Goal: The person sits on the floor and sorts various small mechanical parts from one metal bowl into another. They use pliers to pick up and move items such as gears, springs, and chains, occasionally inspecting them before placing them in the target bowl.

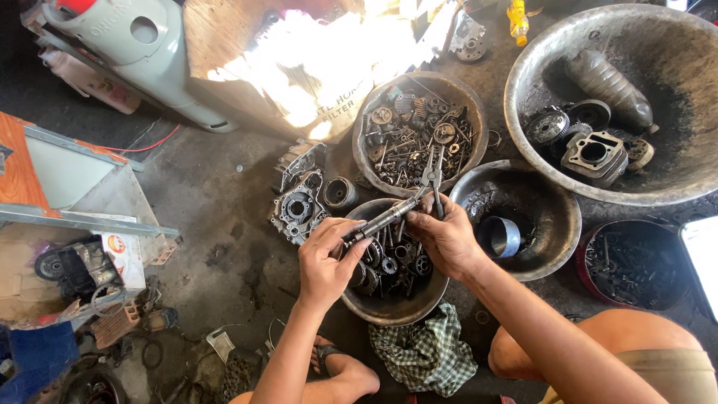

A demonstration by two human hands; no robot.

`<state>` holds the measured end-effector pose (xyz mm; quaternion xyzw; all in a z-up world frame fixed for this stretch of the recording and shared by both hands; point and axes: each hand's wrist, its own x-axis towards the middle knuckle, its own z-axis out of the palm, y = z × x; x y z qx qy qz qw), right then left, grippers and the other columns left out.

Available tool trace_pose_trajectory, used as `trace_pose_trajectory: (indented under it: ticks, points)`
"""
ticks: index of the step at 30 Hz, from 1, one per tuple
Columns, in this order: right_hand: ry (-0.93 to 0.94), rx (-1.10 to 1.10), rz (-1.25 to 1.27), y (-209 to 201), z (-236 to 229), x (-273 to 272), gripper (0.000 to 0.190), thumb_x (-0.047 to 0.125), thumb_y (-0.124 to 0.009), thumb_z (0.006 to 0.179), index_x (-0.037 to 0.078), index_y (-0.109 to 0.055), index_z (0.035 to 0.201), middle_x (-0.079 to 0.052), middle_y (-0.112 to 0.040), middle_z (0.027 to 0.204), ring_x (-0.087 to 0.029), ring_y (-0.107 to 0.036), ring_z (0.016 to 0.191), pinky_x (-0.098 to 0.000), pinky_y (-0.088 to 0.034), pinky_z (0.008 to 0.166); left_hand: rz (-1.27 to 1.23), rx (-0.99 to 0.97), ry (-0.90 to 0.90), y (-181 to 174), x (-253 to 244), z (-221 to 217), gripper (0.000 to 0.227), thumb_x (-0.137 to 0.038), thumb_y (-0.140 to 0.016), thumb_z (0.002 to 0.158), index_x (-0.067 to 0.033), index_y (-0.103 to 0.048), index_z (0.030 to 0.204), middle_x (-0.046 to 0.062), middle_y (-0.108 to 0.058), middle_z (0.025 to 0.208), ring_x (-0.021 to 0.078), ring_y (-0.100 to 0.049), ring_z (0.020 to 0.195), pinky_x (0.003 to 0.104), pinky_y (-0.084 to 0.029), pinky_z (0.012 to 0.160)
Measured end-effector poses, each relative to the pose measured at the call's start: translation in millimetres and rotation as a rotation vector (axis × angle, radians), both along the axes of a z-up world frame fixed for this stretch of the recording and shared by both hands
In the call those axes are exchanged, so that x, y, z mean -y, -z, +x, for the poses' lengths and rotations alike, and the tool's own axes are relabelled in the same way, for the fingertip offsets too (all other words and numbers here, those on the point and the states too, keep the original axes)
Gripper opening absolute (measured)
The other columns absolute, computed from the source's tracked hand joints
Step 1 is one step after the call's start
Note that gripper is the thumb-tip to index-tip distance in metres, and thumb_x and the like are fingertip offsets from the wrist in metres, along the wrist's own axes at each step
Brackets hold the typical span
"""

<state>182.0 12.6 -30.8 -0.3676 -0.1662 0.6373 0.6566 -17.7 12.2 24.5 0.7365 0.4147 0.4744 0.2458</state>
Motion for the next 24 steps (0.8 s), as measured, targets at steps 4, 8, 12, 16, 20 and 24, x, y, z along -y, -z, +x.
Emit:
trace_pose_trajectory:
  ticks: [4,8,12,16,20,24]
  points:
    - [0.016,-0.038,-0.014,-26,-6,3,0.027,-0.005,-0.081,0.08,0.006,-0.056,0.087,-0.003,-0.048,0.057,-0.012,-0.05,0.051,-0.025,-0.05,0.052,0.043,0.011,-0.004,7,1,-4,0.021,-0.012,-0.087,0.08,-0.0082,-0.081,0.1,0.008,-0.077,0.091,0.0223,-0.074,0.074,0.029,-0.057,0.066]
    - [0.067,0.185,-0.132,-19,-6,2,0.028,0.007,-0.087,0.08,0.005,-0.059,0.083,-0.004,-0.052,0.062,-0.013,-0.055,0.058,-0.0266,-0.048,0.051,0.056,-0.051,0.038,8,1,-1,0.019,-0.011,-0.086,0.08,-0.0086,-0.081,0.099,0.009,-0.078,0.09,0.0256,-0.075,0.08,0.033,-0.059,0.073]
    - [0.111,0.236,-0.191,27,5,-7,0.031,0.005,-0.089,0.075,0.004,-0.058,0.078,-0.003,-0.056,0.06,-0.011,-0.055,0.055,-0.0213,-0.047,0.051,-0.082,-0.262,-0.01,2,5,6,0.03,-0.005,-0.084,0.074,-0.0103,-0.08,0.103,0.01,-0.076,0.092,0.0293,-0.076,0.084,0.038,-0.06,0.074]
    - [0.149,0.622,-0.45,56,42,-24,0.033,0.014,-0.094,0.067,0.005,-0.064,0.08,-0.009,-0.065,0.067,-0.018,-0.06,0.064,-0.0335,-0.052,0.058,-0.23,-0.344,-0.081,14,5,6,0.02,-0.016,-0.082,0.082,-0.013,-0.081,0.102,0.009,-0.076,0.084,0.0271,-0.076,0.081,0.034,-0.061,0.065]
    - [0.415,0.772,-0.655,59,109,-48,0.035,0.021,-0.081,0.081,0.004,-0.064,0.107,-0.015,-0.071,0.1,-0.024,-0.069,0.088,-0.0388,-0.057,0.08,-0.491,-0.291,-0.137,10,5,4,0.018,-0.021,-0.077,0.085,-0.0109,-0.082,0.099,0.007,-0.08,0.08,0.0186,-0.061,0.059,0.033,-0.051,0.055]
    - [0.72,0.707,-0.615,113,142,-68,0.034,0.028,-0.089,0.078,0.008,-0.066,0.094,-0.007,-0.067,0.081,-0.018,-0.064,0.077,-0.0353,-0.053,0.078,-0.68,0.091,-0.12,18,2,2,0.022,-0.024,-0.072,0.095,-0.0046,-0.082,0.096,0.01,-0.073,0.068,0.0126,-0.064,0.066,0.03,-0.054,0.061]
